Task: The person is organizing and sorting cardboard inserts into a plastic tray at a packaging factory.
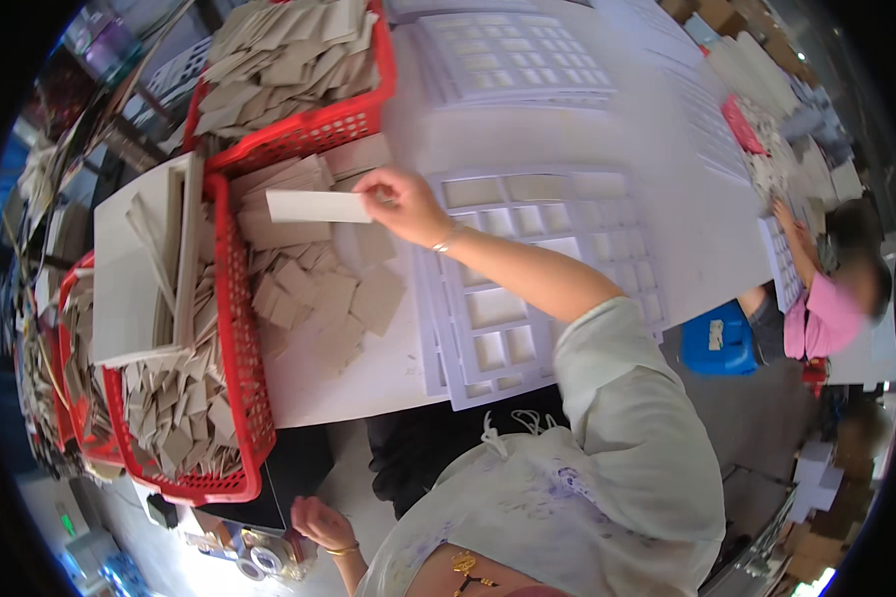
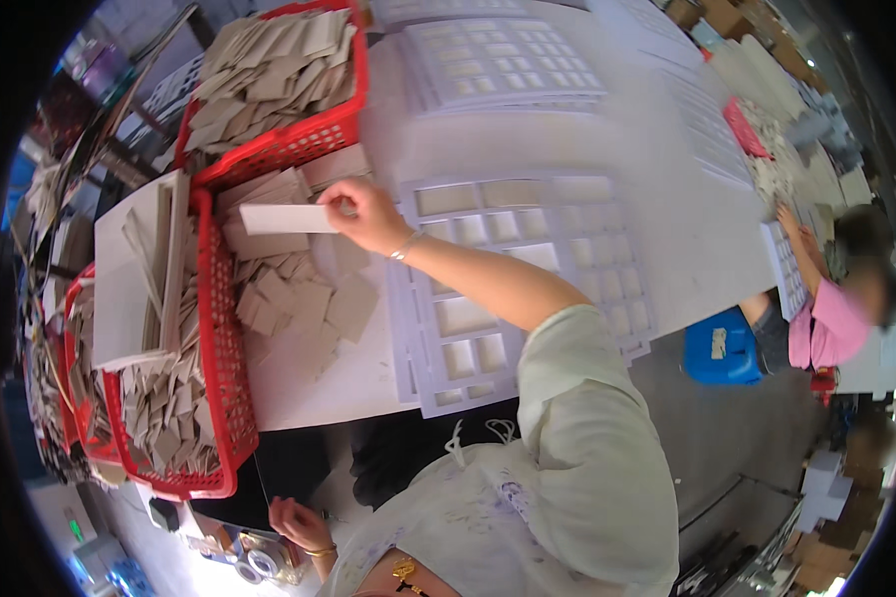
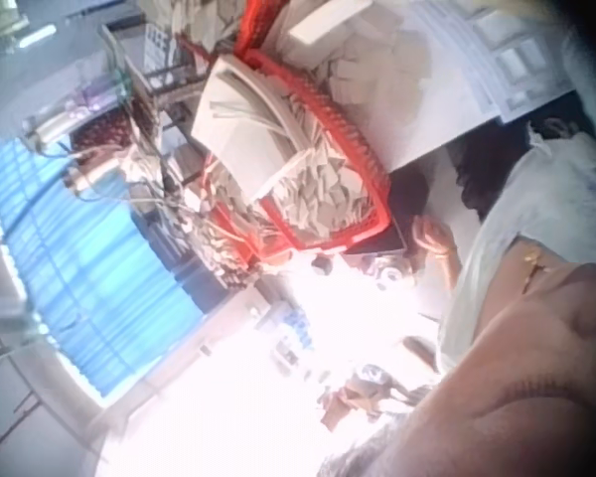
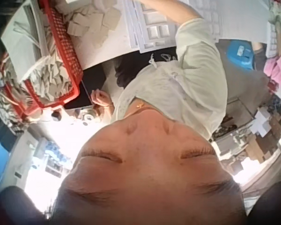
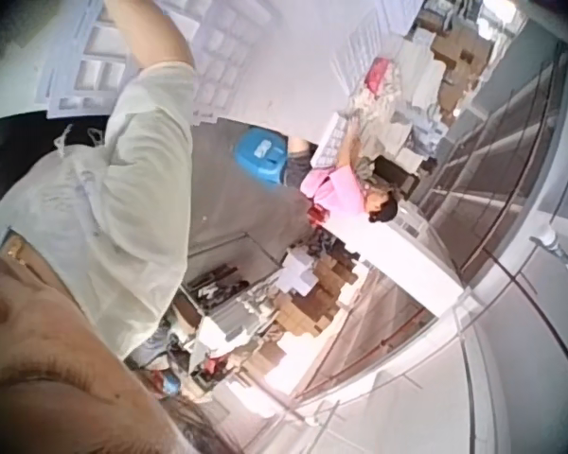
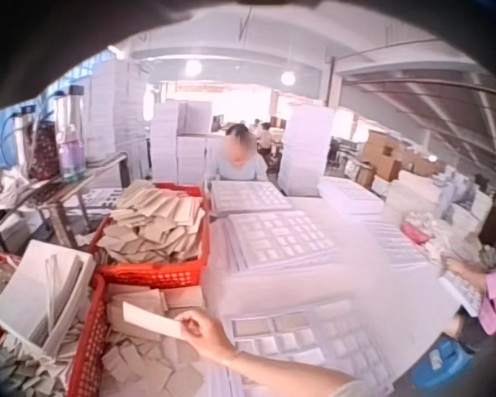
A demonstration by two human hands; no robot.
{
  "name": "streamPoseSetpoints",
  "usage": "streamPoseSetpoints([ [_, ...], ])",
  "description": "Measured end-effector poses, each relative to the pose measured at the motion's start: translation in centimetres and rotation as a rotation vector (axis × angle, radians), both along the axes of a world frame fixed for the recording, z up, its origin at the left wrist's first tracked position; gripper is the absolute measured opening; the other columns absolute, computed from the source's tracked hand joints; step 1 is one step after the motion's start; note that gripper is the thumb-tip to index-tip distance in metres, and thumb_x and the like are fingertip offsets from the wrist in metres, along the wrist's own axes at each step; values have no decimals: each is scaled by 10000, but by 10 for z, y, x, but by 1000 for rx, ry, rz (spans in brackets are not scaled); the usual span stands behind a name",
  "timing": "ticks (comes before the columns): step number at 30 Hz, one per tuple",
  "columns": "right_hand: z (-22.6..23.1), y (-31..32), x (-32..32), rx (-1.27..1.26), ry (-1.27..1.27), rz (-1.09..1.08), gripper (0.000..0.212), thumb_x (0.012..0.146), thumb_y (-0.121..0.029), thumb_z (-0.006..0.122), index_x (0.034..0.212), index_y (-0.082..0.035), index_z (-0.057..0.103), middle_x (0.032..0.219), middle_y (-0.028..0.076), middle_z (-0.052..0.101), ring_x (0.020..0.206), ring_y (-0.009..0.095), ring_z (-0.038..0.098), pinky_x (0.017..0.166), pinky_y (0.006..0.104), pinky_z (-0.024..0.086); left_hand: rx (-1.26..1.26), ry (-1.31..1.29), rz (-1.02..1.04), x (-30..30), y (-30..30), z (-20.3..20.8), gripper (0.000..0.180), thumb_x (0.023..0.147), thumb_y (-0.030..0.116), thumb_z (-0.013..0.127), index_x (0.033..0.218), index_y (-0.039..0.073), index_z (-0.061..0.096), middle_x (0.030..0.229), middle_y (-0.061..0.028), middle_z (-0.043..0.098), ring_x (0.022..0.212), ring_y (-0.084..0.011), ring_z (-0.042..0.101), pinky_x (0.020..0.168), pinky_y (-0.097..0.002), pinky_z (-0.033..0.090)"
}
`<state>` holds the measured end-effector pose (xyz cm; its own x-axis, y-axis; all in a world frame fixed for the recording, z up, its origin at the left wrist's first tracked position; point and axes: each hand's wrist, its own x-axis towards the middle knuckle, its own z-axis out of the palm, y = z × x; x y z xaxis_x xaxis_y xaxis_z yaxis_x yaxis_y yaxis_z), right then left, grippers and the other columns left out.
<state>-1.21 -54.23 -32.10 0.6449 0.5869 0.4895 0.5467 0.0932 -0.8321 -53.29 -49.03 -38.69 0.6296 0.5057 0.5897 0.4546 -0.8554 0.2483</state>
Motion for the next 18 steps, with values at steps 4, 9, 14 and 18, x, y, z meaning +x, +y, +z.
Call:
streamPoseSetpoints([
  [4,26,-113,55,34,227,-287,90,879,-111,594,958,-71,606,846,-2,592,763,83,534,671,260,471,-122,-111,-388,83,-27,32,254,717,-96,548,924,51,564,927,-153,589,759,-309,579,653,-387,483],
  [9,53,-267,118,21,185,-612,99,921,-118,556,997,-57,574,811,-7,569,661,56,508,580,213,439,-188,-258,-890,262,-56,81,229,631,-49,632,817,82,654,839,-75,633,751,-252,594,655,-368,445],
  [14,65,-339,115,-16,264,-701,123,930,-127,549,1022,-56,588,820,-9,591,642,40,490,536,209,415,-361,-98,-1049,450,-107,86,231,752,80,685,969,85,605,977,-79,633,897,-315,581,770,-399,449],
  [18,73,-362,109,-71,298,-707,146,933,-139,553,1040,-49,595,794,-20,583,584,36,464,519,191,389,-301,129,-997,553,-125,55,264,731,143,733,955,122,596,1088,-86,609,991,-315,571,855,-423,436],
])
